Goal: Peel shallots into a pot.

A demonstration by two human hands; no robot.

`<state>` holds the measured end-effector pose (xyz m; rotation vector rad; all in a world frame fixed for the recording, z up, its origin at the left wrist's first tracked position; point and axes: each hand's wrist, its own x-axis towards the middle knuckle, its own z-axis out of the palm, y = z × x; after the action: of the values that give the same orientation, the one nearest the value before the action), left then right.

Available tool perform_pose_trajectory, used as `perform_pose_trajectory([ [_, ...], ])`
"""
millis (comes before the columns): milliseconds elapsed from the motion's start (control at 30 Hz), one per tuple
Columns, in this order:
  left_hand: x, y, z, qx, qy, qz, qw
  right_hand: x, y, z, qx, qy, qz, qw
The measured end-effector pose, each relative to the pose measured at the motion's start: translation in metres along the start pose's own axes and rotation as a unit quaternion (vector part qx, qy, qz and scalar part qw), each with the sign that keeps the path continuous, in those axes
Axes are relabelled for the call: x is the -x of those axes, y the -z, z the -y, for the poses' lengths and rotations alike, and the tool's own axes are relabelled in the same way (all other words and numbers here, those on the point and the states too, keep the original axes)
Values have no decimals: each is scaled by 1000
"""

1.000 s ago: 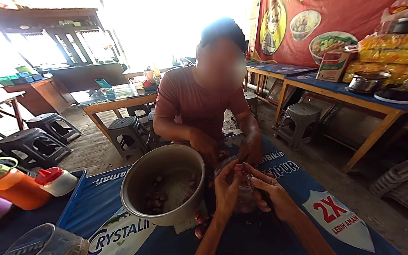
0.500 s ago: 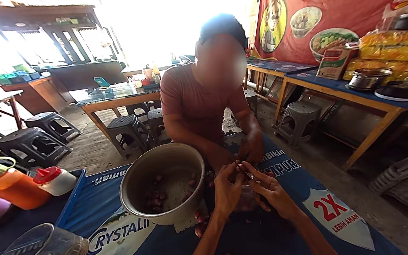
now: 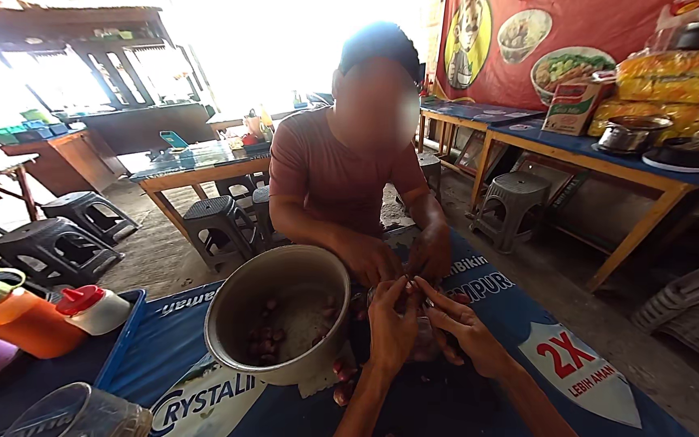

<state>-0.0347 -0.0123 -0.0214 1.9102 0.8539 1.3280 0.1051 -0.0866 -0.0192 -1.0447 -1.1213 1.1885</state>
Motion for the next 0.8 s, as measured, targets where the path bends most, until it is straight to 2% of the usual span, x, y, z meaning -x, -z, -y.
perform_pose_trajectory([
  [433, 3, -3, 2, -23, -34, -15, 999, -2, 2, -3, -6, -20, -25, 999],
  [600, 2, -4, 3, -29, -34, -22, 999, -1, 6, -2, -48, -37, 33, 998],
  [800, 4, -5, 3, -32, -45, -39, 998, -1, 4, -1, -50, -39, 26, 998],
])
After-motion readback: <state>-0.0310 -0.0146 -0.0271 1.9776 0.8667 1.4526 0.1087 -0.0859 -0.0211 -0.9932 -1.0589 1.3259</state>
